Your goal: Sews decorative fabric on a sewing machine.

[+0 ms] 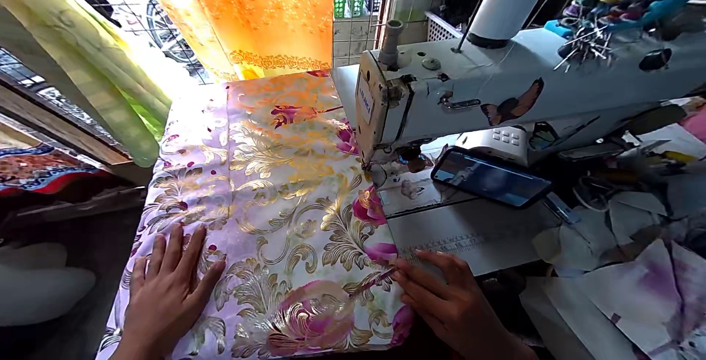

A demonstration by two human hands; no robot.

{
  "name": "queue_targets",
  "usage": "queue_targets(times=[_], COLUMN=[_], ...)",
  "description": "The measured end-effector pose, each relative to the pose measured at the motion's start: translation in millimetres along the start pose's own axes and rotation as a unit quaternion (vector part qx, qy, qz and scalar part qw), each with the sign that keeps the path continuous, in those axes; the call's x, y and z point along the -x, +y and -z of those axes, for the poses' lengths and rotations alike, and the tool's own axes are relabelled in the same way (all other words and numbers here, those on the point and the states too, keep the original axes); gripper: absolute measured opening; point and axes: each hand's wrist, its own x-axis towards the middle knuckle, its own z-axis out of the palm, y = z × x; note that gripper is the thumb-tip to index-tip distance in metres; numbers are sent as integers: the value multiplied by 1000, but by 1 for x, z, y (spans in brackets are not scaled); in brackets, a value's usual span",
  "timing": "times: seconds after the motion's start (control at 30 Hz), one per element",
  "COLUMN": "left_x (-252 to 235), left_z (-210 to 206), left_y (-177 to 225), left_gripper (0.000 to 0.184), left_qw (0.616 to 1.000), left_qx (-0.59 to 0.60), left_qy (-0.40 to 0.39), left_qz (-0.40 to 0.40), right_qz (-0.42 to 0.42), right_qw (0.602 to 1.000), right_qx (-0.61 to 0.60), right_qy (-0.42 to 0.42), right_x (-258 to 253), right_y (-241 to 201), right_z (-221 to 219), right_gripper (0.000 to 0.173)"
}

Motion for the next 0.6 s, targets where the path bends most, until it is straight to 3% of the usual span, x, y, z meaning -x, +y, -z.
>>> queue_targets(times=[0.6], left_x=[-39], left_z=[-3], left_y=[-9], left_gripper=[91], left_qw=[1000], left_qx=[1], left_qy=[-16], left_qz=[22], right_qz=[-12], right_qw=[998], right_qx=[33], right_qy=[-47], right_x=[-26], right_y=[8], right_z=[-6], right_gripper=[48])
